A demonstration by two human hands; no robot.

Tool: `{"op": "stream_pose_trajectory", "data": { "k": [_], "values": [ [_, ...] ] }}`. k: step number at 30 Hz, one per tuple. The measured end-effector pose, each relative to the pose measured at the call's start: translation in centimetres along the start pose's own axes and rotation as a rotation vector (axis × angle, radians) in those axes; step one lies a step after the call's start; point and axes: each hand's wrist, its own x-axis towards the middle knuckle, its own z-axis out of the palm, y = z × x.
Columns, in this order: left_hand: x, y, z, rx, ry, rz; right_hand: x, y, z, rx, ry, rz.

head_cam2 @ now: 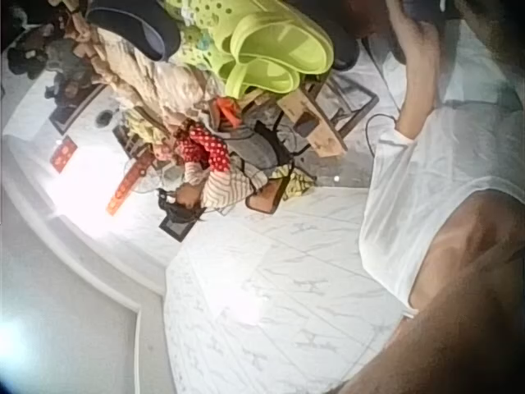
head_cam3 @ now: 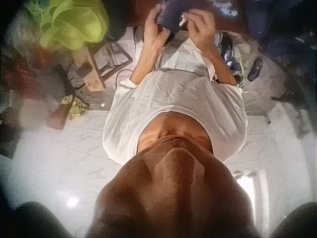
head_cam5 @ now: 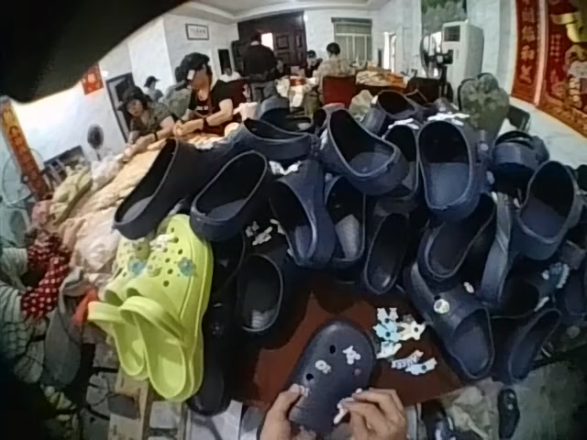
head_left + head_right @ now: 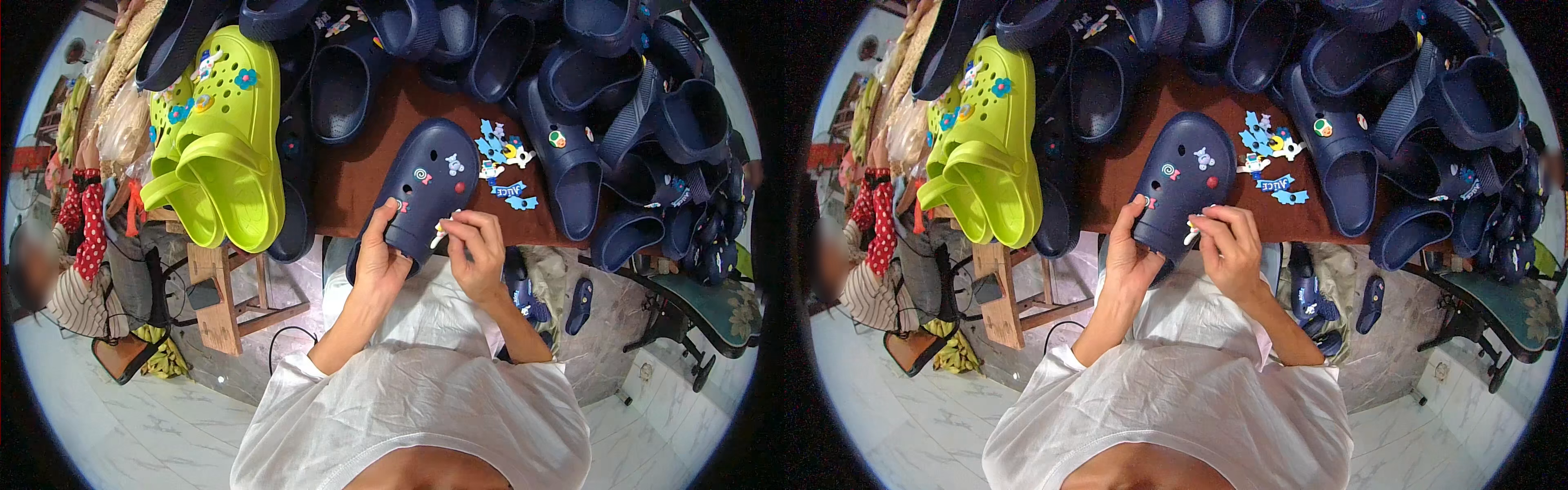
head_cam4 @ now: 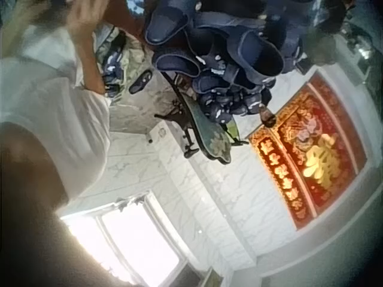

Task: Attaching decorative charms into the holes of plastic clogs at a shoe manufacturing facility.

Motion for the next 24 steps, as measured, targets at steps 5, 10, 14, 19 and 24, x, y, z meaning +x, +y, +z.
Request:
{"op": "stream_pose_trajectory", "data": {
  "k": [5,10,14,19,24],
  "values": [
    [0.0,-0.1,0.3,-0.008,-0.016,0.017,0.6,1.4,-0.4,-0.075,0.023,0.082],
    [-0.1,0.1,0.0,-0.086,-0.117,-0.021,2.5,1.5,0.0,-0.098,0.016,0.147],
    [0.3,0.3,-0.6,-0.167,-0.142,-0.057,3.2,1.1,1.1,-0.091,-0.031,0.133],
    [0.6,1.2,-1.1,-0.181,-0.139,-0.029,2.6,1.8,1.1,-0.063,-0.032,0.156],
    [0.1,1.4,-0.5,-0.210,-0.091,-0.036,2.3,6.3,-0.5,-0.333,0.051,0.254]
  ]
}}
